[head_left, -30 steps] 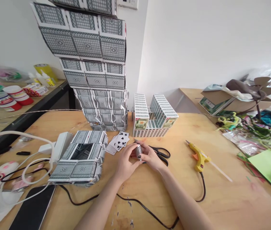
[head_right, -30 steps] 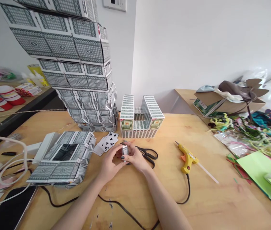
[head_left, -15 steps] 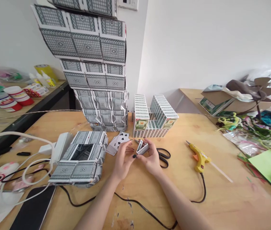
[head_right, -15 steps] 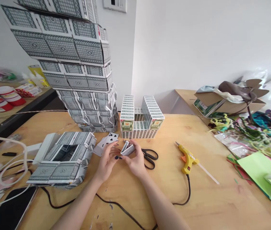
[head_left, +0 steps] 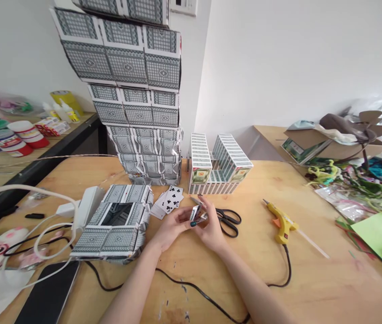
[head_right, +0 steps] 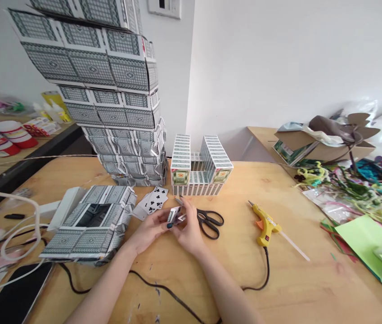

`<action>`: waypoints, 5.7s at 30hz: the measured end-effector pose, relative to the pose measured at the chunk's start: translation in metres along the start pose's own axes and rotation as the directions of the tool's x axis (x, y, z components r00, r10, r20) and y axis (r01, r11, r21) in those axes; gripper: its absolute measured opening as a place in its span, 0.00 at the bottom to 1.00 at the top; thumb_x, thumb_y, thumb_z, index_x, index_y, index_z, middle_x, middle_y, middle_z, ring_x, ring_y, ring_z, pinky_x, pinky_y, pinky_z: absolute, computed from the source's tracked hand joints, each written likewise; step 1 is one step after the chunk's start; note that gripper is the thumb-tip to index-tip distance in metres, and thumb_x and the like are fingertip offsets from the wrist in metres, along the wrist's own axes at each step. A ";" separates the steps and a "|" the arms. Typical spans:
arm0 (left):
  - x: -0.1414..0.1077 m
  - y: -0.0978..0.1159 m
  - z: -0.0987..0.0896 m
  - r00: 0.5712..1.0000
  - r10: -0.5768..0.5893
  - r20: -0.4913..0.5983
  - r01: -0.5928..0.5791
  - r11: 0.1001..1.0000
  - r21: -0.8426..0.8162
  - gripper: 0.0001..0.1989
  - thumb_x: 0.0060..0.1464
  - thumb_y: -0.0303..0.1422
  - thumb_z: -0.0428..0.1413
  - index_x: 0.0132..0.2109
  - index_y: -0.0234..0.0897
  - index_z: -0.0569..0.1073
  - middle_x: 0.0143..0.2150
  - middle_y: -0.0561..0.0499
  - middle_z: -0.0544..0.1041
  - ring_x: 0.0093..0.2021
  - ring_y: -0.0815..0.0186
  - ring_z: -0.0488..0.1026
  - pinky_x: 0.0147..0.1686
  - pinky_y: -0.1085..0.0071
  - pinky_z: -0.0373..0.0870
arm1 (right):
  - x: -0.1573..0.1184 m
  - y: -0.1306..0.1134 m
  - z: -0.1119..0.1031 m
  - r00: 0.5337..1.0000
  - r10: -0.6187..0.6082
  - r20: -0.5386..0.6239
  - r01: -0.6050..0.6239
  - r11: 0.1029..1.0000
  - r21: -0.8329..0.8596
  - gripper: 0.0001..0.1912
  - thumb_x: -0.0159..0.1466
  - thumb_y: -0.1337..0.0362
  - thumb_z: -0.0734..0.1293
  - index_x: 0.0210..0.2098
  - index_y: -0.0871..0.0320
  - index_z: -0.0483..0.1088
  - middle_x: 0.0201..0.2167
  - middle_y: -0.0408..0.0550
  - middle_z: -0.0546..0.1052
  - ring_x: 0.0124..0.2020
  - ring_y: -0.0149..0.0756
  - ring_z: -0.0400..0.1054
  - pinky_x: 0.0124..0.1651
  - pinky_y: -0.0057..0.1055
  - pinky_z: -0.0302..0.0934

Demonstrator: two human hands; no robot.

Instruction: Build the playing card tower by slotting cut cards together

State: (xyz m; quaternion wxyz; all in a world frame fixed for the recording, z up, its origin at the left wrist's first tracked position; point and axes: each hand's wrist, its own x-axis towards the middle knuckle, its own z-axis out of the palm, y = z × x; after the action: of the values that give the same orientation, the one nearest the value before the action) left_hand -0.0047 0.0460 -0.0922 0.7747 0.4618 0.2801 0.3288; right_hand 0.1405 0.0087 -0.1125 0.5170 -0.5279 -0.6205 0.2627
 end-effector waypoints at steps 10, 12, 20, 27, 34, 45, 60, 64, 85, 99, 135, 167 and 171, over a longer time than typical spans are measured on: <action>0.006 -0.019 -0.003 0.922 0.355 -0.153 -0.246 0.843 0.478 0.30 0.42 0.20 0.54 0.54 0.43 0.61 0.57 0.48 0.61 0.57 0.61 0.59 0.54 0.62 0.62 | 0.007 0.018 -0.002 0.923 0.378 -0.072 -0.328 0.871 0.365 0.19 0.58 0.57 0.60 0.48 0.58 0.63 0.36 0.50 0.75 0.37 0.39 0.70 0.40 0.37 0.66; 0.005 -0.021 -0.003 0.910 0.395 -0.125 -0.243 0.754 0.611 0.31 0.42 0.18 0.52 0.54 0.45 0.61 0.57 0.49 0.60 0.57 0.62 0.59 0.54 0.63 0.61 | 0.007 0.016 -0.001 0.918 0.396 -0.033 -0.355 0.855 0.378 0.20 0.56 0.57 0.63 0.46 0.59 0.65 0.34 0.50 0.76 0.34 0.39 0.71 0.38 0.36 0.67; 0.005 -0.020 -0.002 0.884 0.462 -0.072 -0.220 0.547 0.808 0.33 0.39 0.15 0.49 0.53 0.46 0.62 0.54 0.50 0.63 0.56 0.61 0.59 0.56 0.58 0.57 | 0.009 0.010 -0.001 0.907 0.417 0.054 -0.401 0.818 0.412 0.18 0.53 0.58 0.65 0.40 0.60 0.67 0.31 0.50 0.77 0.33 0.41 0.72 0.39 0.38 0.66; 0.005 -0.021 -0.001 0.883 0.456 -0.113 -0.204 0.589 0.782 0.33 0.38 0.14 0.48 0.51 0.46 0.64 0.52 0.50 0.61 0.54 0.62 0.61 0.52 0.60 0.62 | 0.012 0.006 -0.005 0.921 0.372 0.117 -0.388 0.838 0.384 0.12 0.54 0.57 0.65 0.32 0.59 0.68 0.29 0.48 0.74 0.31 0.38 0.69 0.36 0.34 0.64; 0.006 -0.024 -0.001 0.884 0.457 -0.105 -0.214 0.592 0.777 0.30 0.39 0.15 0.49 0.50 0.45 0.64 0.51 0.50 0.62 0.53 0.62 0.62 0.51 0.62 0.63 | 0.011 0.005 -0.006 0.942 0.329 0.075 -0.336 0.893 0.298 0.11 0.55 0.59 0.64 0.22 0.59 0.62 0.20 0.40 0.66 0.23 0.30 0.60 0.28 0.26 0.57; 0.008 -0.024 -0.001 0.862 0.499 -0.090 -0.221 0.529 0.820 0.28 0.39 0.15 0.49 0.48 0.44 0.64 0.50 0.49 0.62 0.52 0.60 0.62 0.49 0.59 0.64 | 0.012 0.005 -0.008 0.934 0.339 0.111 -0.356 0.901 0.248 0.14 0.55 0.54 0.63 0.22 0.59 0.61 0.16 0.38 0.61 0.18 0.26 0.53 0.22 0.24 0.48; 0.009 -0.026 0.000 0.843 0.528 -0.100 -0.224 0.515 0.828 0.29 0.38 0.15 0.50 0.48 0.45 0.65 0.48 0.49 0.62 0.51 0.61 0.63 0.47 0.60 0.66 | 0.009 0.011 0.000 0.947 0.320 0.004 -0.318 0.940 0.122 0.17 0.56 0.53 0.62 0.19 0.57 0.57 0.15 0.38 0.61 0.17 0.27 0.52 0.20 0.25 0.48; 0.008 -0.025 0.001 0.845 0.525 -0.103 -0.213 0.508 0.835 0.29 0.39 0.16 0.50 0.49 0.45 0.64 0.47 0.49 0.62 0.50 0.61 0.64 0.47 0.60 0.66 | 0.006 0.007 0.000 0.949 0.314 0.031 -0.315 0.942 0.118 0.16 0.61 0.53 0.56 0.23 0.57 0.61 0.15 0.39 0.62 0.17 0.29 0.55 0.21 0.26 0.51; 0.008 -0.021 0.006 0.889 0.408 -0.210 -0.169 0.715 0.678 0.14 0.53 0.34 0.47 0.47 0.37 0.64 0.40 0.48 0.70 0.38 0.65 0.69 0.36 0.70 0.65 | 0.004 0.002 -0.002 0.942 0.239 0.237 -0.305 0.902 0.304 0.08 0.60 0.59 0.57 0.37 0.56 0.58 0.18 0.38 0.62 0.16 0.28 0.55 0.18 0.24 0.52; 0.007 -0.028 0.002 0.775 0.596 -0.211 0.124 0.184 0.975 0.14 0.57 0.35 0.41 0.30 0.36 0.67 0.24 0.48 0.73 0.25 0.65 0.70 0.24 0.73 0.57 | 0.000 0.003 0.012 0.936 0.316 0.152 -0.327 0.943 0.054 0.13 0.63 0.56 0.53 0.32 0.57 0.63 0.11 0.38 0.63 0.12 0.30 0.57 0.17 0.25 0.52; -0.004 -0.014 0.002 0.547 0.804 0.235 -0.392 -0.003 0.920 0.13 0.53 0.23 0.46 0.44 0.37 0.70 0.41 0.47 0.75 0.45 0.65 0.71 0.45 0.65 0.68 | 0.004 -0.003 0.000 0.916 0.401 0.035 -0.370 0.806 0.461 0.24 0.60 0.49 0.55 0.45 0.62 0.62 0.14 0.38 0.65 0.10 0.26 0.56 0.12 0.23 0.49; -0.033 0.067 0.031 0.722 0.680 -0.128 -0.097 0.283 0.954 0.18 0.45 0.27 0.50 0.47 0.41 0.65 0.49 0.48 0.66 0.51 0.61 0.62 0.52 0.62 0.59 | 0.011 0.021 -0.001 0.799 0.429 -0.422 -0.326 0.898 0.295 0.16 0.55 0.65 0.58 0.44 0.57 0.56 0.23 0.39 0.65 0.16 0.27 0.58 0.17 0.23 0.54; -0.066 0.114 0.001 0.693 0.676 -0.253 0.146 0.212 0.966 0.17 0.45 0.30 0.50 0.46 0.42 0.66 0.48 0.49 0.68 0.50 0.60 0.64 0.49 0.62 0.62 | 0.011 0.020 -0.001 0.824 0.391 -0.410 -0.310 0.917 0.253 0.15 0.55 0.65 0.57 0.43 0.57 0.57 0.23 0.40 0.66 0.18 0.29 0.60 0.19 0.25 0.56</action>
State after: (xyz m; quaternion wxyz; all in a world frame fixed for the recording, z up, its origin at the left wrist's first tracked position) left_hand -0.0740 0.0360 0.0194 0.1065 0.7266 0.5708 0.3673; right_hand 0.1500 0.0247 -0.1258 0.6339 -0.6321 -0.3494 0.2767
